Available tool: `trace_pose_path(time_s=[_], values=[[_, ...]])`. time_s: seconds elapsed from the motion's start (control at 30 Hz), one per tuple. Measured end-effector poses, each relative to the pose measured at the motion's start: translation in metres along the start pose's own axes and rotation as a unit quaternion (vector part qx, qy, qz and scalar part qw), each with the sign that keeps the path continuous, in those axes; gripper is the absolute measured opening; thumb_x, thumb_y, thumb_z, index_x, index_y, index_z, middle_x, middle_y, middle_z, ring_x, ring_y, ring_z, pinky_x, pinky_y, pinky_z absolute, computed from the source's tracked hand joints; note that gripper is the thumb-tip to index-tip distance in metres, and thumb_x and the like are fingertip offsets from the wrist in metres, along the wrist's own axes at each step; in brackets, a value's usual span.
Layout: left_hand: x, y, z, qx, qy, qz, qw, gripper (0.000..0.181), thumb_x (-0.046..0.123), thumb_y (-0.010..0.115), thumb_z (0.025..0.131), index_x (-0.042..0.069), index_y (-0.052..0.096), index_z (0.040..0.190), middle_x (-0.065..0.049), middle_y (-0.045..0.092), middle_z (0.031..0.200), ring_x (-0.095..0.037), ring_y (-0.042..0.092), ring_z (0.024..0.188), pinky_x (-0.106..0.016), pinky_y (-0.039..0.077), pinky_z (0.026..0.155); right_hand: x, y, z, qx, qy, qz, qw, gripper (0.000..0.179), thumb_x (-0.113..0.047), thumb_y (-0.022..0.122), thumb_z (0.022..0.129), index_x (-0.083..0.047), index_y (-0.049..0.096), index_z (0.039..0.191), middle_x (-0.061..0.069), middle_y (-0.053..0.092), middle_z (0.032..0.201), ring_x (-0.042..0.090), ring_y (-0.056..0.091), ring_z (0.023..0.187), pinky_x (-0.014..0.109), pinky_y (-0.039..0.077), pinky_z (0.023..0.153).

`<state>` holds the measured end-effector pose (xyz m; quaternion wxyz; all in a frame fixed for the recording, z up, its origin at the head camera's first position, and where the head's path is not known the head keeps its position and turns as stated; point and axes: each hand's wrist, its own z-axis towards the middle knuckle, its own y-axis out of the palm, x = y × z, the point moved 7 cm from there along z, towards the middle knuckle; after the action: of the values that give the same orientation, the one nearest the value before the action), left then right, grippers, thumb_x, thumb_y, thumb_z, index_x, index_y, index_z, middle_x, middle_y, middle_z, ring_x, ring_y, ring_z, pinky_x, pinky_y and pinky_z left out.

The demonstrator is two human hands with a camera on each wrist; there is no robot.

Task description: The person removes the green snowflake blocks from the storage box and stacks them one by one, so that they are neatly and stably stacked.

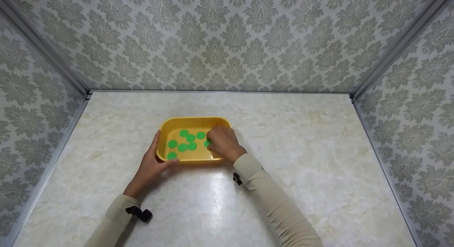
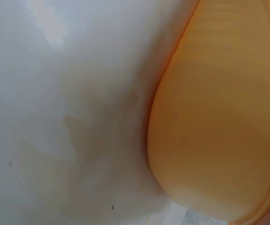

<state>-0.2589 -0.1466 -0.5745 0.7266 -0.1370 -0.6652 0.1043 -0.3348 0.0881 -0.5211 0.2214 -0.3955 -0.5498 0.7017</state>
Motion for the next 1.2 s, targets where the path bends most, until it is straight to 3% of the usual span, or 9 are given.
trace_pose_path(time_s=[0.1,0.17,0.27,0.37,0.5,0.7,0.8,0.97,1.2], values=[[0.0,0.0,0.0,0.001,-0.002,0.002,1.0,0.128,0.033,0.096,0.087,0.016,0.008,0.179,-0.007,0.017,0.184,-0.026,0.018,0.168,-0.05,0.016,0.134,0.001,-0.001,-0.001,-0.003,0.0,0.006,1.0,0.02,-0.022,0.088,0.091,-0.016,0.073,0.08,-0.001,0.051,0.07,0.019,0.042,0.072,0.038,0.031,0.063],[0.0,0.0,0.0,0.001,-0.004,0.001,1.0,0.128,0.034,0.096,0.087,0.018,0.008,0.179,-0.006,0.017,0.184,-0.025,0.018,0.168,-0.05,0.016,0.134,0.002,-0.002,-0.003,0.001,0.002,0.017,0.9999,0.015,-0.027,0.087,0.091,-0.016,0.079,0.086,-0.001,0.061,0.076,0.018,0.051,0.076,0.038,0.039,0.066],[0.0,0.001,0.001,-0.001,-0.002,-0.003,1.0,0.129,0.036,0.096,0.087,0.019,0.008,0.179,-0.006,0.017,0.184,-0.025,0.018,0.168,-0.05,0.016,0.134,0.004,-0.006,-0.005,0.009,0.006,0.053,0.9985,0.021,-0.031,0.088,0.092,-0.013,0.085,0.104,0.0,0.076,0.098,0.02,0.066,0.091,0.042,0.055,0.078],[0.0,0.001,0.001,-0.002,0.003,-0.004,1.0,0.128,0.037,0.096,0.087,0.019,0.008,0.179,-0.007,0.017,0.184,-0.026,0.019,0.167,-0.05,0.017,0.134,0.005,-0.01,-0.008,0.017,0.009,0.107,0.9941,0.031,-0.029,0.088,0.094,-0.009,0.085,0.117,0.005,0.08,0.113,0.025,0.072,0.103,0.048,0.06,0.088],[-0.001,0.001,0.001,-0.001,0.001,-0.001,1.0,0.128,0.035,0.096,0.088,0.019,0.009,0.179,-0.006,0.017,0.184,-0.026,0.021,0.167,-0.05,0.019,0.134,0.006,-0.013,-0.012,0.028,0.004,0.165,0.9859,0.031,-0.027,0.087,0.095,-0.006,0.083,0.117,0.008,0.08,0.113,0.026,0.071,0.101,0.047,0.059,0.089],[0.0,0.0,0.001,0.0,-0.001,0.005,1.0,0.127,0.034,0.096,0.088,0.019,0.009,0.179,-0.006,0.017,0.184,-0.026,0.02,0.167,-0.051,0.018,0.134,0.005,-0.022,-0.019,0.064,-0.022,0.2,0.9775,0.027,-0.022,0.084,0.094,-0.002,0.08,0.113,0.012,0.077,0.109,0.027,0.068,0.098,0.045,0.057,0.089],[0.001,0.0,0.001,-0.001,0.005,-0.006,1.0,0.127,0.033,0.096,0.088,0.019,0.009,0.179,-0.005,0.018,0.183,-0.025,0.021,0.167,-0.05,0.019,0.134,0.005,-0.028,-0.025,0.084,-0.037,0.209,0.9737,0.027,-0.019,0.084,0.094,0.0,0.078,0.112,0.016,0.076,0.107,0.03,0.067,0.097,0.046,0.056,0.087],[0.0,0.001,0.0,-0.001,0.009,-0.015,0.9998,0.128,0.032,0.096,0.088,0.019,0.008,0.179,-0.003,0.017,0.183,-0.024,0.021,0.167,-0.05,0.018,0.134,0.007,-0.037,-0.036,0.11,-0.056,0.214,0.9691,0.022,-0.017,0.085,0.096,-0.006,0.076,0.113,0.008,0.072,0.106,0.036,0.067,0.095,0.041,0.054,0.081],[0.0,0.001,-0.001,-0.004,0.015,-0.034,0.9993,0.128,0.029,0.097,0.088,0.02,0.007,0.179,-0.003,0.016,0.183,-0.022,0.023,0.165,-0.048,0.02,0.133,0.012,-0.045,-0.05,0.136,-0.059,0.208,0.9668,0.023,-0.016,0.087,0.095,-0.009,0.076,0.114,0.004,0.07,0.104,0.025,0.065,0.092,0.038,0.056,0.078]])
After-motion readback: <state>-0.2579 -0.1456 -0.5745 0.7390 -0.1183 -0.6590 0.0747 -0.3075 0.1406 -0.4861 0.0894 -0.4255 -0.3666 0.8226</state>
